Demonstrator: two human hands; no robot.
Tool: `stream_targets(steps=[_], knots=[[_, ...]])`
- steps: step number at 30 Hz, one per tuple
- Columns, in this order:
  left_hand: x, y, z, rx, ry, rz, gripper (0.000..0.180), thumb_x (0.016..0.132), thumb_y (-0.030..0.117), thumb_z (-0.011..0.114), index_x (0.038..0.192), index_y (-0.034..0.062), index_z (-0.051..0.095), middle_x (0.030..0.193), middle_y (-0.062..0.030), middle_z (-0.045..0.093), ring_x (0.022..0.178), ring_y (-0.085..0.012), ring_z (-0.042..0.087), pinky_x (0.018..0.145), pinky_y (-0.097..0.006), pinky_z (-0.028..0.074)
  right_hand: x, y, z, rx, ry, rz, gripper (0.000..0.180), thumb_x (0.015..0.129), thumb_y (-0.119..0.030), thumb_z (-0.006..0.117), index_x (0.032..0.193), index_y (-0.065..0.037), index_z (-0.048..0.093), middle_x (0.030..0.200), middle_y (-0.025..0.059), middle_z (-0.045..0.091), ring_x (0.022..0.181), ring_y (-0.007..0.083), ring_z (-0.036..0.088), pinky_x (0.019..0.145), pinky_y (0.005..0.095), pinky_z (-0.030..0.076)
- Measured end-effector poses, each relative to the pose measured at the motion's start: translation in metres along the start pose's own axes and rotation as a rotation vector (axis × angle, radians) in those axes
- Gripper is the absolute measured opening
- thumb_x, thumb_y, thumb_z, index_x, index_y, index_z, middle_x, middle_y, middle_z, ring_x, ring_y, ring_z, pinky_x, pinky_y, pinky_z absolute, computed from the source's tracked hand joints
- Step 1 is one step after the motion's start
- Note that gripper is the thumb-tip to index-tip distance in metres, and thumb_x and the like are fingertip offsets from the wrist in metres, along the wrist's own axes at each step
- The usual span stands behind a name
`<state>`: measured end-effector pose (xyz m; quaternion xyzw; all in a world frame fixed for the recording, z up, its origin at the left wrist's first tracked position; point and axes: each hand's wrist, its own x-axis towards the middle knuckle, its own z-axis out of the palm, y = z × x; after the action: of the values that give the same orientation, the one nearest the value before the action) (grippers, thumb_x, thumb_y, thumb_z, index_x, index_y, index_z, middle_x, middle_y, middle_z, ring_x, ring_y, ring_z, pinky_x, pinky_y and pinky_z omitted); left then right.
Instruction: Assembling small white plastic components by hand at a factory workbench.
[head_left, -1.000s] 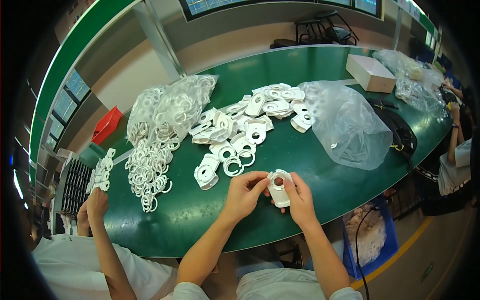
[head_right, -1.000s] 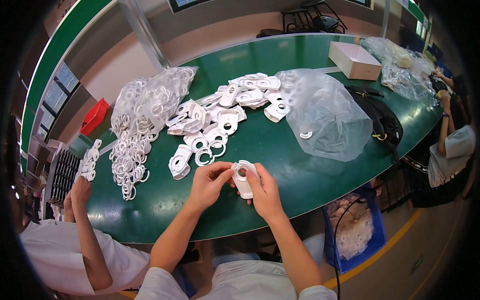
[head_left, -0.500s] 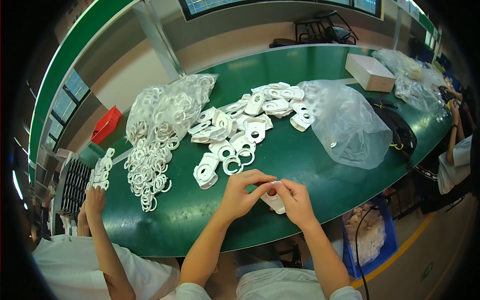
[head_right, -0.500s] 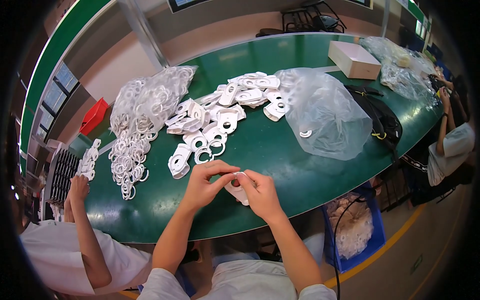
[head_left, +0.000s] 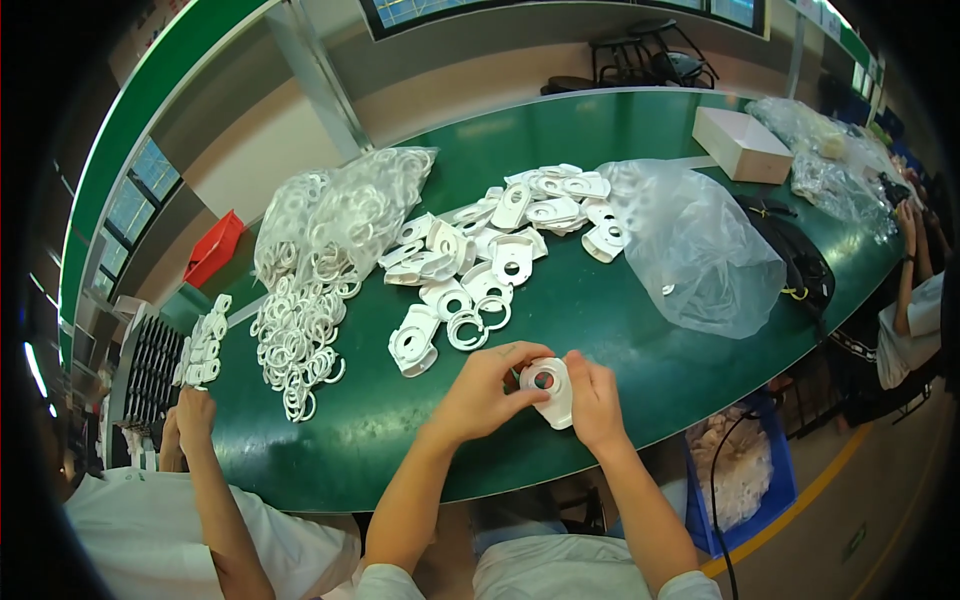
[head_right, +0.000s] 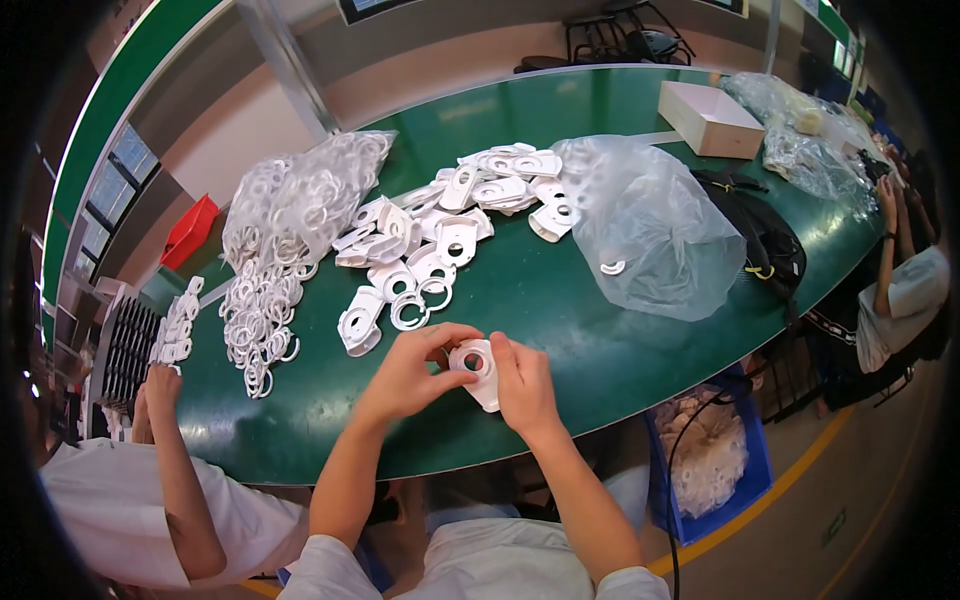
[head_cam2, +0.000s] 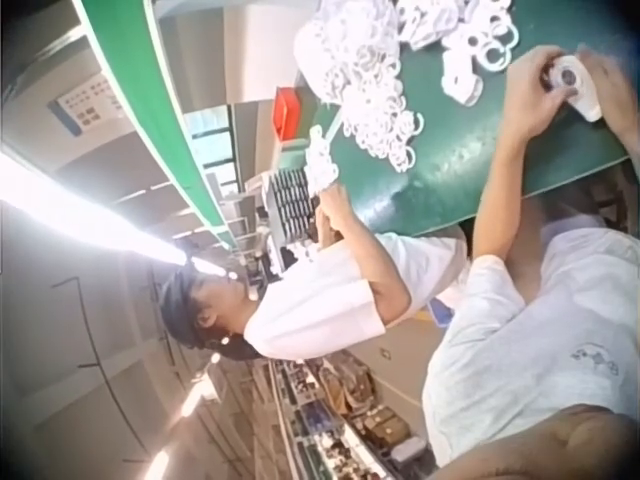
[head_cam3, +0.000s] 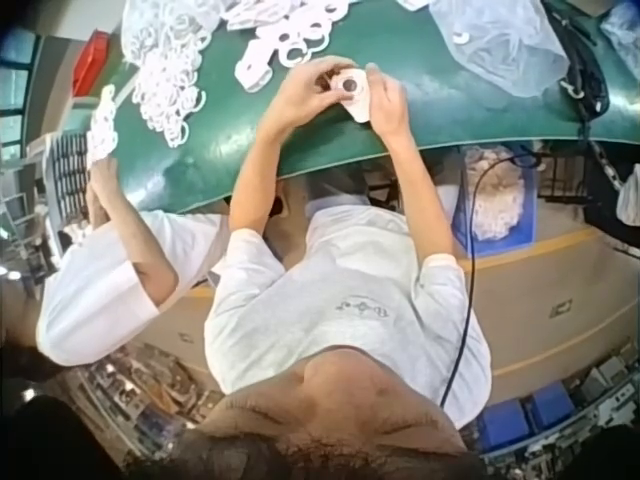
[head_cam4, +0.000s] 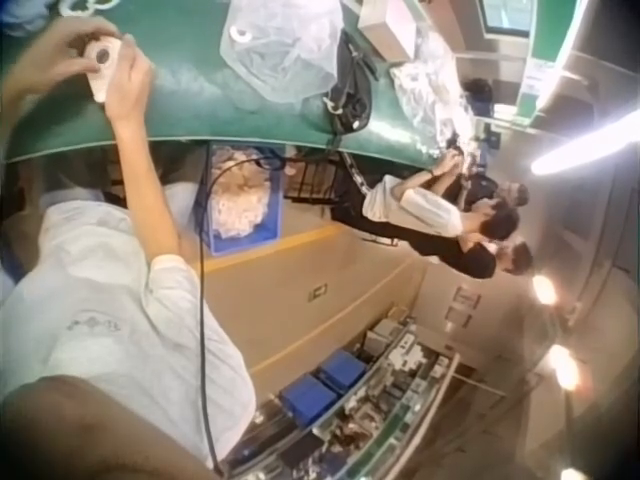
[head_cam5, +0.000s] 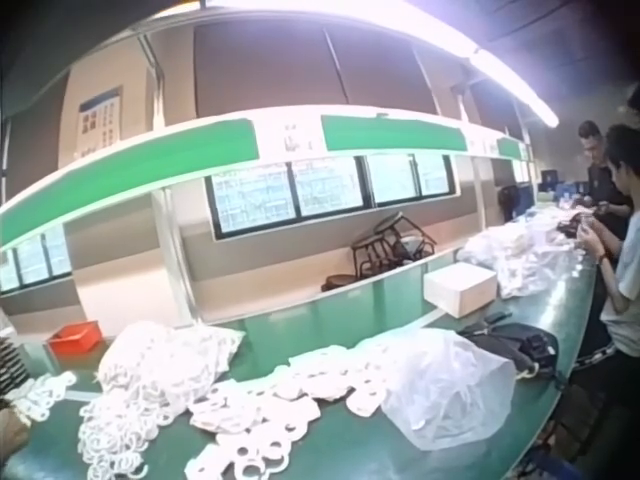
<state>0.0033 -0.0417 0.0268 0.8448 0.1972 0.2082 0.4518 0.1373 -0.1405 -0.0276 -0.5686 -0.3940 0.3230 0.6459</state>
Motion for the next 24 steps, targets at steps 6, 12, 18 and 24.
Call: stream_targets(steps=[6,12,18,24], knots=[[-0.031,-0.014,-0.046,-0.468,0.193,-0.202,0.021,0.086,0.005,0.061,0.104,-0.0058,0.062,0.084,-0.0075,0.066,0.075,-0.0119,0.062,0.063,-0.024,0.050,0.004,0.004,-0.013,0.241,-0.010,0.118,0.057,0.098,-0.049,0.029,0.083,-0.001,0.056,0.071,0.0121,0.061,0.058,0.0162,0.059,0.044,0.0226,0.044],[-0.123,-0.093,-0.161,-0.725,1.399,-0.103,0.017,0.088,0.009,0.060,0.100,-0.0026,0.059,0.081,-0.0094,0.063,0.068,-0.0170,0.062,0.063,-0.033,0.056,0.003,0.003,-0.007,0.198,-0.081,0.092,0.043,0.099,-0.036,0.038,0.081,-0.001,0.054,0.074,0.0110,0.061,0.060,0.0150,0.059,0.046,0.0218,0.043],[-0.219,-0.186,-0.283,-0.668,1.860,-0.137,0.021,0.085,0.005,0.060,0.101,-0.0050,0.053,0.077,-0.0097,0.057,0.064,-0.0183,0.058,0.065,-0.033,0.056,0.002,0.003,-0.003,0.142,-0.094,0.076,0.037,0.099,-0.029,0.039,0.080,0.000,0.054,0.074,0.0095,0.060,0.060,0.0141,0.058,0.046,0.0215,0.042],[-0.245,-0.243,-0.315,-0.157,1.762,-0.524,0.057,0.069,-0.004,0.060,0.123,-0.0069,0.042,0.090,-0.0098,0.055,0.076,-0.0154,0.059,0.065,-0.026,0.050,0.003,0.002,-0.004,0.129,-0.085,0.068,0.037,0.098,-0.029,0.039,0.080,-0.001,0.054,0.073,0.0094,0.060,0.059,0.0136,0.058,0.046,0.0209,0.042]])
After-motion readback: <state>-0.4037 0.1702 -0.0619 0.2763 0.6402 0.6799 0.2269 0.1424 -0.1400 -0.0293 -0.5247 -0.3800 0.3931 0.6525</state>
